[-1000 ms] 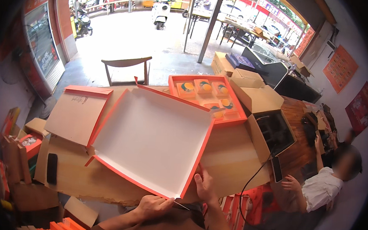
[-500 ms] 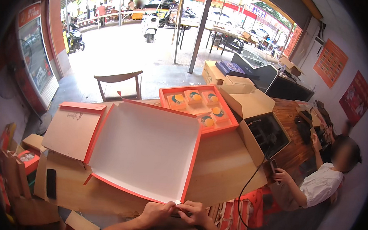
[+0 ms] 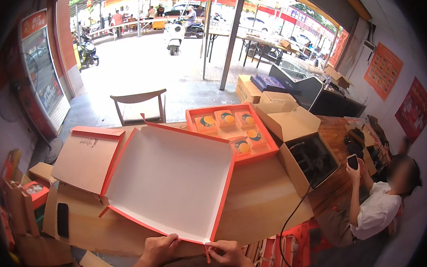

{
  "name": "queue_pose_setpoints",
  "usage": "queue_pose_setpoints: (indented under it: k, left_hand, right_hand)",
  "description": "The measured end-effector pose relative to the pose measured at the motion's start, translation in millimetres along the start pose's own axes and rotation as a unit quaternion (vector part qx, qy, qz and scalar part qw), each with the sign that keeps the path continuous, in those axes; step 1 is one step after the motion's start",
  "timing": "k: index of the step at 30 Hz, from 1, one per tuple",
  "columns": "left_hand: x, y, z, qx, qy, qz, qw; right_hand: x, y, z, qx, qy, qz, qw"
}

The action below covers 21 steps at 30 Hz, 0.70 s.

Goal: The person assembles orange cardboard boxes by folding flaps and inserting white inserts. They place a printed cover sheet on top and close the box, repeating the process with multiple units on a wooden table.

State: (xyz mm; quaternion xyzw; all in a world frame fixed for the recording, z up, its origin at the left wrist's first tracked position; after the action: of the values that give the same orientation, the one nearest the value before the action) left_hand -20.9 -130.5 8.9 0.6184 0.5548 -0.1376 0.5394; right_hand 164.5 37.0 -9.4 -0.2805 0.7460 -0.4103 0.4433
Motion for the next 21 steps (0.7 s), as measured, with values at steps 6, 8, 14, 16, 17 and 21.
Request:
queue_pose_setpoints:
  k: [6,8,14,16,17,21]
  left_hand:
    - [15.2,1.5,2.0,0.013,-0.021,-0.002,1.000]
    - [16.4,9.1,-1.3,0.001,-0.030,0.008,1.000]
    - [38.7,18.4,2.2,0.025,-0.066,0.006,0.997]
    - [32.7,24.1,-4.9,0.029,-0.041,0.022,0.998]
    - [27.6,27.2,-9.1,0.031,-0.028,0.030,0.999]
    - [-4.0,19.2,0.7,0.072,0.007,0.059,0.996]
  right_hand:
    - [2.1,-34.9,-12.2,-0.120,0.051,0.197,0.972]
    - [2.7,-37.1,-9.8,-0.147,0.089,0.251,0.953]
    - [9.3,-25.9,-10.5,-0.032,0.064,0.302,0.951]
    - [6.2,-16.7,-9.2,-0.013,0.083,0.263,0.961]
    - [3.9,-13.1,-9.0,-0.003,0.091,0.244,0.965]
    - [-15.3,-9.3,-17.5,0.026,0.134,0.244,0.960]
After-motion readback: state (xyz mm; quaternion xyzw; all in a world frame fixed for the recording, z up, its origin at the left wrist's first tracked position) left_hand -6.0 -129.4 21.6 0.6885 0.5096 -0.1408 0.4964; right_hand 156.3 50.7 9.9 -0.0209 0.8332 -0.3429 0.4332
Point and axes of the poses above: each hand's wrist, its own z-axis away from the middle knuckle, its own x-axis out of the palm, y = z × x, the point moved 7 cm from there along -z, towards the middle knuckle, and after that the axes turned 5 degrees about z, right-handed, at the moved point
